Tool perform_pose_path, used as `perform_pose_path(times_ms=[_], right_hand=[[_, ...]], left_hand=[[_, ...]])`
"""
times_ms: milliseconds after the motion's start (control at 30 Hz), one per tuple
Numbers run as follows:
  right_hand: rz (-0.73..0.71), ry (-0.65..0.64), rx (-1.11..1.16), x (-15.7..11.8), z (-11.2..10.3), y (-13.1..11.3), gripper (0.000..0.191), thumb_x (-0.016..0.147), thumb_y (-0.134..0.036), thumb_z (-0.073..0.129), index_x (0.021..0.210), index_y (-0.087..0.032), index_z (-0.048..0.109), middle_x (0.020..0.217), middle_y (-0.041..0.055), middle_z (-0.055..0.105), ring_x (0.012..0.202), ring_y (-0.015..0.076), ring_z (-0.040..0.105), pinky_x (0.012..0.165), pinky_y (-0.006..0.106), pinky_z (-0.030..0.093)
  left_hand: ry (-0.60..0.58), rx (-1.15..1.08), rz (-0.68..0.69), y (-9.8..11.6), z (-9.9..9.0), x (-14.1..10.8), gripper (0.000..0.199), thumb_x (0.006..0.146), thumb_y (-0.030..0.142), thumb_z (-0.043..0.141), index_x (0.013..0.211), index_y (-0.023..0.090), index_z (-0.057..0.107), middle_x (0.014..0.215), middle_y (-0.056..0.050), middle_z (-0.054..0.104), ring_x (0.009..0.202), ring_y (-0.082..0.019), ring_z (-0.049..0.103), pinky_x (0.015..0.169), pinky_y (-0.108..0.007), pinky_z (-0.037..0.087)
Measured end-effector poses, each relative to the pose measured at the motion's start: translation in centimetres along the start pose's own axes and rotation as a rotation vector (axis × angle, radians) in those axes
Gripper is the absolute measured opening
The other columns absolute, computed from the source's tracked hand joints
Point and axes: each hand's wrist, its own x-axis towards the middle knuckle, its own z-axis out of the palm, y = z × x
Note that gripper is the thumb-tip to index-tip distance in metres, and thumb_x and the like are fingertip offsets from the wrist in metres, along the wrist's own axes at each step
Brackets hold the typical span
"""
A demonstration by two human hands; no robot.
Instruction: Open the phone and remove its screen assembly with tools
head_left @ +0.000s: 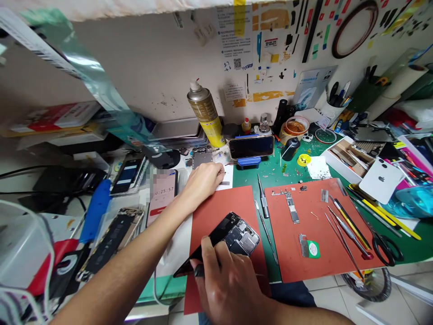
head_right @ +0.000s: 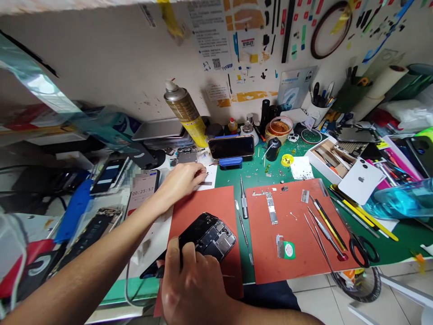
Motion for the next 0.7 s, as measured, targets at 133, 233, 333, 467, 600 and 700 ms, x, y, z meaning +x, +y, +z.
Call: perform_pose_path(times_ms=[133,233,333,467,600,700], right_hand=[[-0.006,0.003,-0.007,-0.09,0.08,-0.09,0.041,0.099,-0.020,0.061,0.137,-0.004,0.057,0.084,0.0072,0.071,0.053,0.0189,0.064,0.043,0.033,0.048],[0.008,0.015,-0.014,-0.22,0.11,-0.24,0.041,0.101,-0.021,0.060,0.138,-0.004,0.057,0.087,0.0079,0.072,0.056,0.0198,0.066,0.043,0.035,0.047],[0.008,0.015,-0.011,-0.32,0.17,-0.36,0.040,0.101,-0.022,0.061,0.136,-0.004,0.058,0.086,0.0078,0.073,0.056,0.0189,0.066,0.045,0.034,0.046],[0.002,0.005,-0.006,-0.31,0.25,-0.35,0.041,0.098,-0.019,0.062,0.136,-0.003,0.058,0.085,0.0076,0.073,0.055,0.0182,0.065,0.044,0.034,0.044],[-0.006,0.004,-0.001,-0.26,0.18,-0.34,0.041,0.099,-0.019,0.061,0.136,-0.002,0.057,0.086,0.0085,0.073,0.055,0.0189,0.065,0.044,0.034,0.045],[0.000,0.005,-0.009,-0.28,0.12,-0.44,0.044,0.095,-0.018,0.064,0.136,-0.002,0.057,0.086,0.0089,0.073,0.056,0.0192,0.066,0.044,0.034,0.046]], left_hand=[[0.005,-0.119,-0.030,-0.38,0.21,0.22,0.013,0.088,0.016,0.058,0.082,0.022,0.068,0.070,-0.003,0.072,0.065,-0.021,0.063,0.068,-0.032,0.042],[0.039,-0.193,-0.046,-0.56,0.26,0.44,0.012,0.082,0.014,0.061,0.074,0.021,0.067,0.079,-0.004,0.076,0.071,-0.020,0.067,0.072,-0.031,0.045],[0.076,-0.252,-0.079,-0.66,0.36,0.57,0.009,0.079,0.015,0.065,0.072,0.020,0.067,0.092,-0.006,0.079,0.080,-0.020,0.071,0.077,-0.031,0.048],[0.060,-0.302,-0.137,-0.65,0.62,0.51,0.005,0.080,0.019,0.068,0.078,0.020,0.071,0.079,-0.003,0.078,0.073,-0.020,0.072,0.070,-0.030,0.048],[0.037,-0.314,-0.123,-0.57,0.45,0.17,0.006,0.082,0.018,0.066,0.079,0.021,0.069,0.083,-0.002,0.080,0.069,-0.018,0.069,0.068,-0.028,0.047],[0.020,-0.303,-0.087,-0.63,0.07,0.01,0.006,0.085,0.018,0.063,0.082,0.022,0.067,0.078,-0.001,0.078,0.067,-0.018,0.068,0.067,-0.029,0.045]])
